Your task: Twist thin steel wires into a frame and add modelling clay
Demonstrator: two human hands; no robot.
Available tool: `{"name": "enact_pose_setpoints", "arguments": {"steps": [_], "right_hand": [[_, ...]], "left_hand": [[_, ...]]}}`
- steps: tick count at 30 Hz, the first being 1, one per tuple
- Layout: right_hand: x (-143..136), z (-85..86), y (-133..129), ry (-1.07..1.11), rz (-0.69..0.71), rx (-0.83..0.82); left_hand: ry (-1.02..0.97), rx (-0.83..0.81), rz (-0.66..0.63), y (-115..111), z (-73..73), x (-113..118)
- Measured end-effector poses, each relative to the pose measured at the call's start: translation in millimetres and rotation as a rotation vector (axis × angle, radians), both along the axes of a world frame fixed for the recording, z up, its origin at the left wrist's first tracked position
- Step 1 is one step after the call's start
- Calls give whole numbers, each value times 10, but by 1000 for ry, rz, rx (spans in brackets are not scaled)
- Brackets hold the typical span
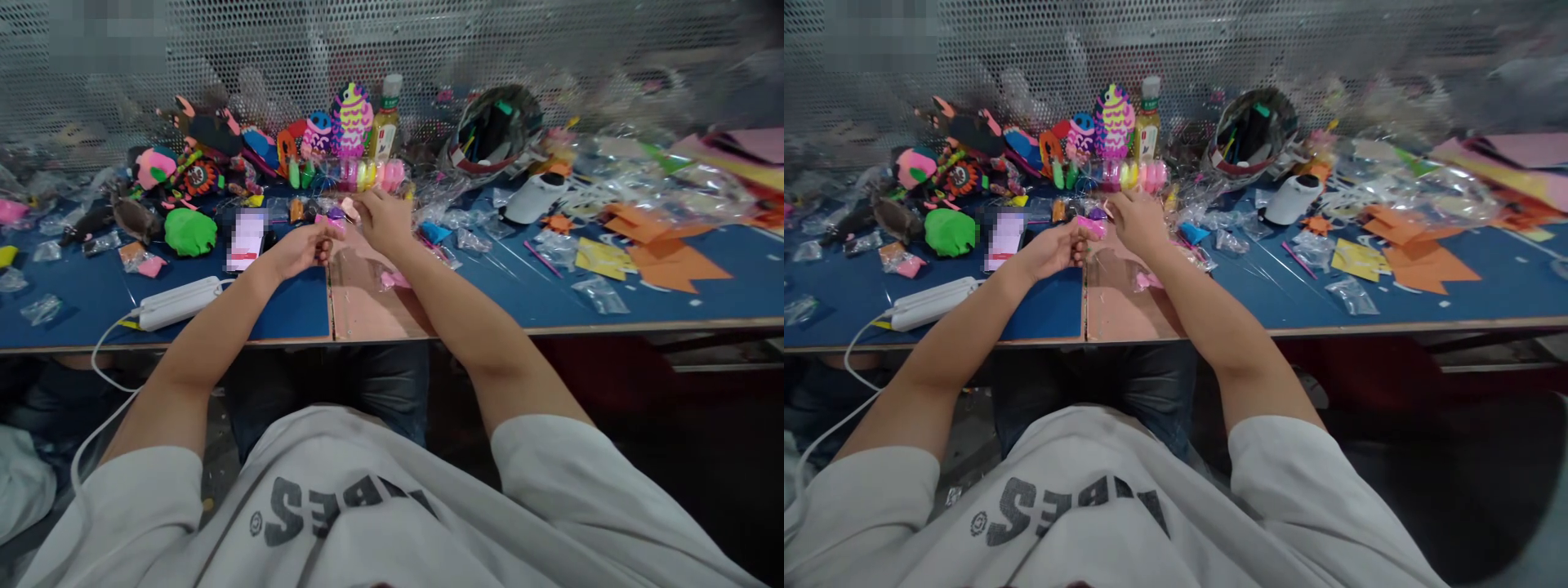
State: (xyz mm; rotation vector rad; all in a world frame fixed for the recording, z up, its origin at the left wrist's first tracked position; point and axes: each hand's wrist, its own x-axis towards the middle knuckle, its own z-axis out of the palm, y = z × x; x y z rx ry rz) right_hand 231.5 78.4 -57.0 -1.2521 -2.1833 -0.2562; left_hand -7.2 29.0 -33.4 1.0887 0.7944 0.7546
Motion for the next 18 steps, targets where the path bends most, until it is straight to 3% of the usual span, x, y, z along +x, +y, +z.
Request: {"name": "enact_pose_setpoints", "arguments": {"steps": [4,9,12,18], "right_hand": [[-69,28,-44,54,11,5],[27,207,-120,-3,91,-148],[105,319,-158,16,37,-252],[134,360,-155,-48,5,-298]], "left_hand": [[-19,2,46,-31,14,38],[-24,10,94,-21,1,47],[-59,-1,161,12,-29,59],[-94,-86,125,21,-68,116]]}}
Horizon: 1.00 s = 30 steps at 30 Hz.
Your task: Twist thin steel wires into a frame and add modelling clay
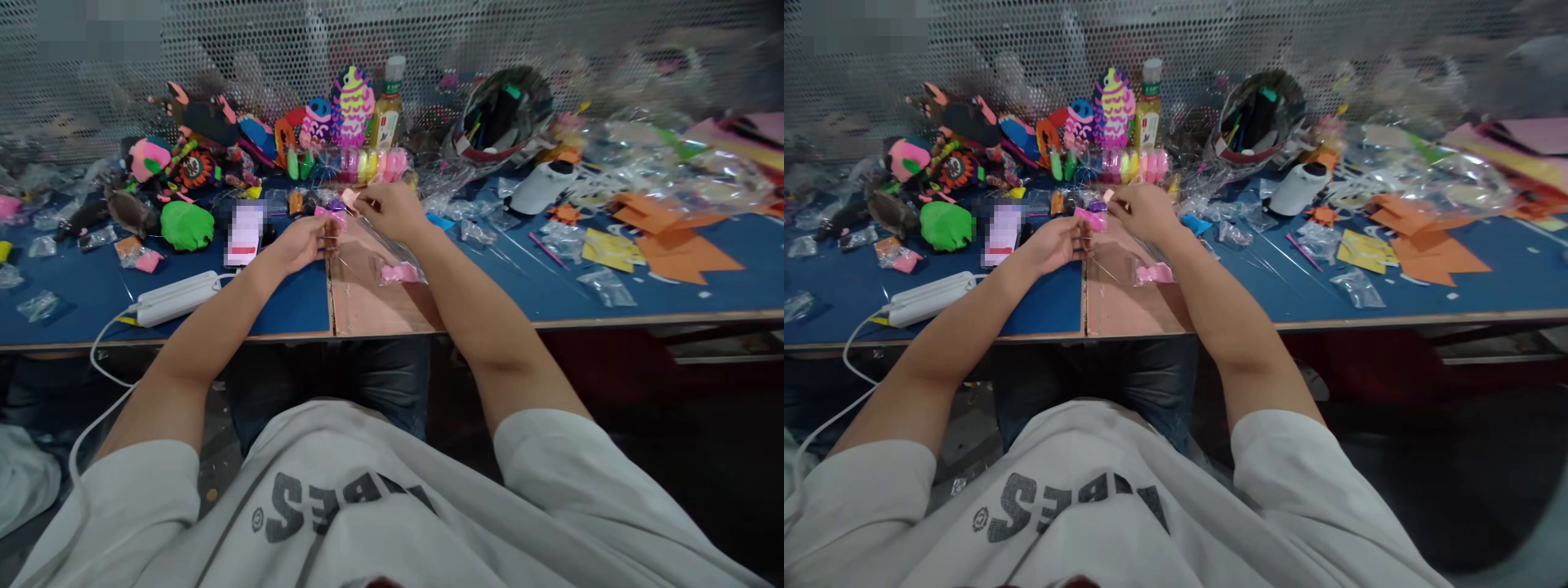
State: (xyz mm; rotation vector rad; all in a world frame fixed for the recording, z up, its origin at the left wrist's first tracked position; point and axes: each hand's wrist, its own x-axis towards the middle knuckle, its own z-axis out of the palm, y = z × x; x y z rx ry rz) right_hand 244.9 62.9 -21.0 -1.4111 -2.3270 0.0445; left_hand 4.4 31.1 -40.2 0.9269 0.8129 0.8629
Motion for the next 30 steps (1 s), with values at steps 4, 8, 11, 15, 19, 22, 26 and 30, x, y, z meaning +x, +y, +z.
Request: {"name": "enact_pose_setpoints", "arguments": {"steps": [4,8,11,15,19,22,26,30], "right_hand": [[-10,-28,22,60,16,-1],[60,-57,59,81,-27,39],[83,-33,25,38,-42,91],[-10,82,-122,-37,-66,158],[-153,121,-216,-16,-31,195],[-234,60,-212,40,10,138],[-303,-34,-180,96,34,89],[-346,-73,-181,112,29,94]], "left_hand": [[-80,11,88,-13,27,51],[-221,-59,240,34,114,15],[-285,-130,281,69,179,-31],[-289,-131,299,68,212,-31],[-231,-86,308,40,210,10],[-212,-104,312,15,235,27],[-231,-156,329,-35,308,27],[-220,-191,233,-103,363,18]]}}
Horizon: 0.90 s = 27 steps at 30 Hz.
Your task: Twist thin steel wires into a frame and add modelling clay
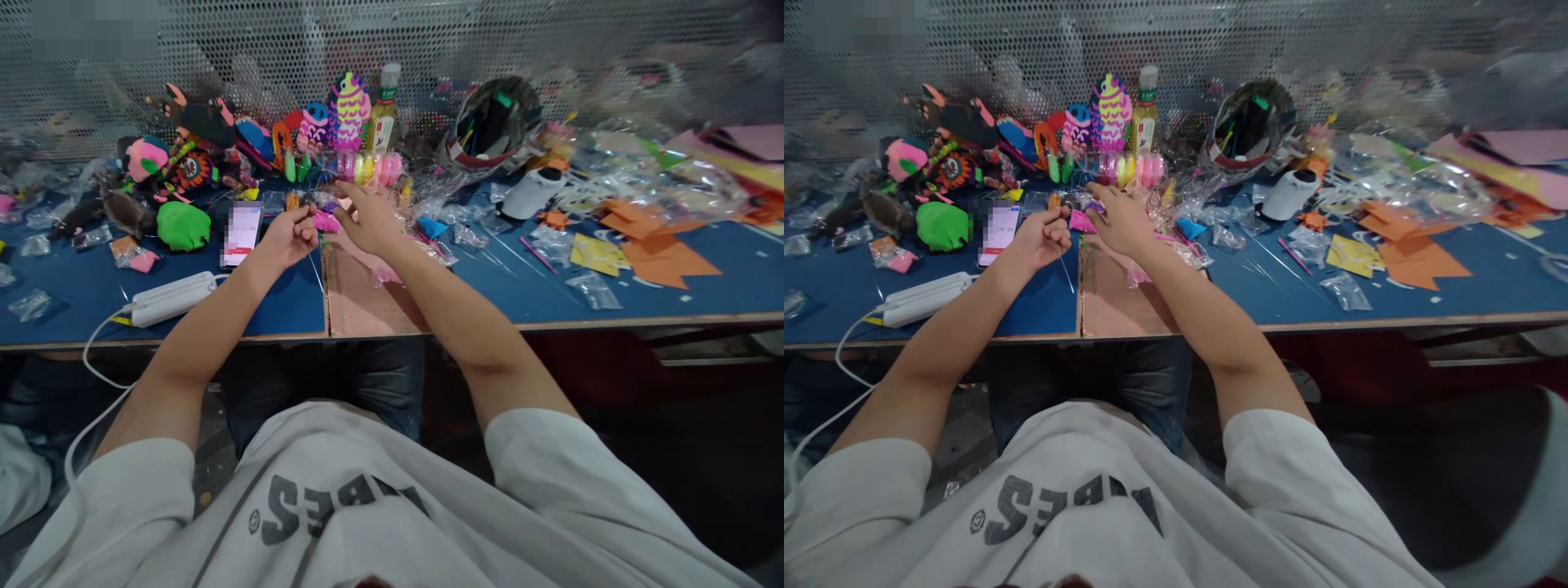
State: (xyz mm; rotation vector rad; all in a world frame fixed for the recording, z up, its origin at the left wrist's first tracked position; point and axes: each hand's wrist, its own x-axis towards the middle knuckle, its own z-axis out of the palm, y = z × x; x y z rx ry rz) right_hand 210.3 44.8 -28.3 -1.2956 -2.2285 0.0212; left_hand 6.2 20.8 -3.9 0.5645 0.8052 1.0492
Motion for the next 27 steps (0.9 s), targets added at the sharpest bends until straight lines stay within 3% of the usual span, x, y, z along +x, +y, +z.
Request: {"name": "enact_pose_setpoints", "arguments": {"steps": [8,19,27], "right_hand": [[-37,-32,13,-59,-52,-12],[-134,-135,-35,-107,-143,54],[-113,-128,-59,-226,-105,41]], "left_hand": [[83,41,-57,-26,-68,16],[-2,36,-196,-61,-82,19],[22,12,-245,-64,-138,45]]}}
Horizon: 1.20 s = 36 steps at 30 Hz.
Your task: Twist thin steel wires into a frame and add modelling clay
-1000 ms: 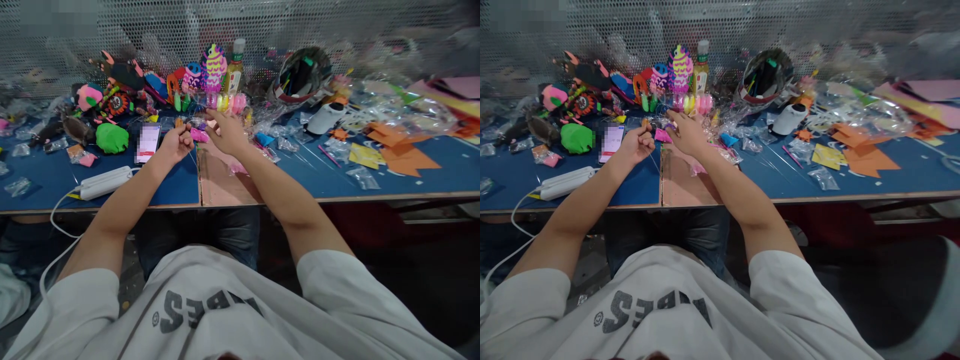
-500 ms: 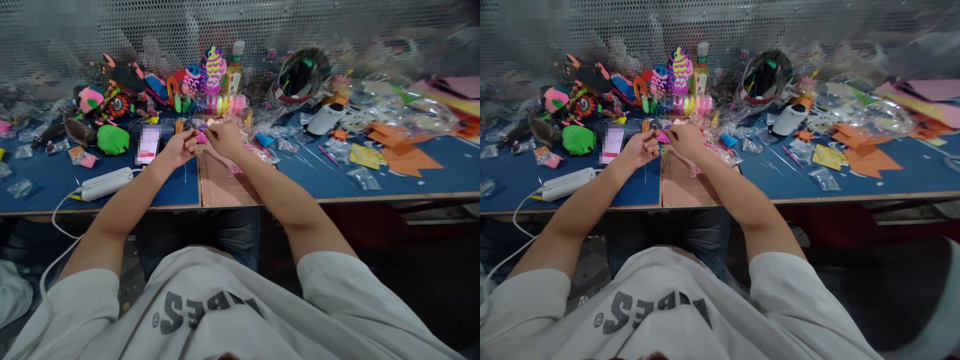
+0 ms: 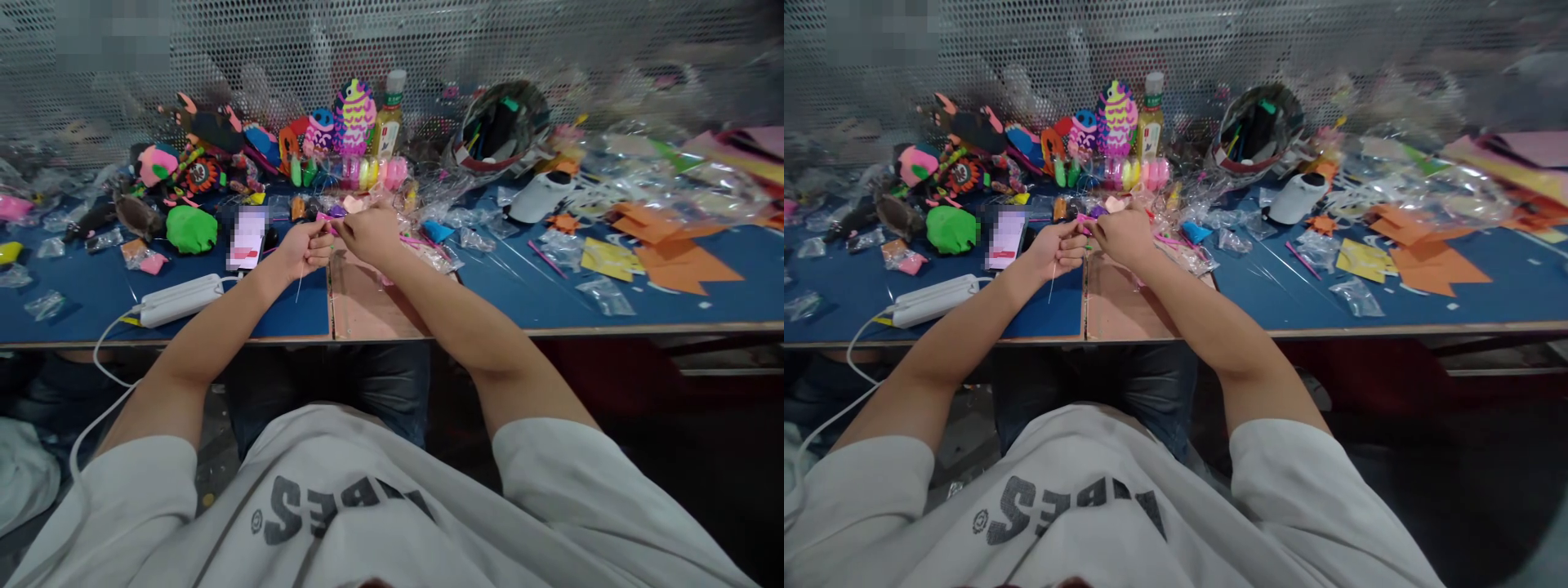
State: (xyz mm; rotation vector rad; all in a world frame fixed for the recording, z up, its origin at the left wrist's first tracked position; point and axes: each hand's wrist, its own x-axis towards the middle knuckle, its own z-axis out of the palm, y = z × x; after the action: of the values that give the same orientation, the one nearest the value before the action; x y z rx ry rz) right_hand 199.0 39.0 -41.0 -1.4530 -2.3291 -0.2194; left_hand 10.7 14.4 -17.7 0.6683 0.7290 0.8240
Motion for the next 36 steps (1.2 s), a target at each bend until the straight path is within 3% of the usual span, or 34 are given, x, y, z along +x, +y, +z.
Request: {"name": "enact_pose_setpoints", "arguments": {"steps": [10,14,17,19,26,36], "right_hand": [[48,25,46,-41,-94,-33],[98,50,26,-15,68,143],[79,68,18,-133,225,144],[53,65,25,-188,250,123],[12,28,42,-195,148,46],[57,-37,101,-27,81,-39]], "left_hand": [[0,20,123,-7,7,-3],[128,5,98,-17,9,25],[187,3,67,-10,0,40],[221,27,55,-9,-8,45],[419,135,116,-37,-33,77],[398,157,148,-7,16,20]]}}
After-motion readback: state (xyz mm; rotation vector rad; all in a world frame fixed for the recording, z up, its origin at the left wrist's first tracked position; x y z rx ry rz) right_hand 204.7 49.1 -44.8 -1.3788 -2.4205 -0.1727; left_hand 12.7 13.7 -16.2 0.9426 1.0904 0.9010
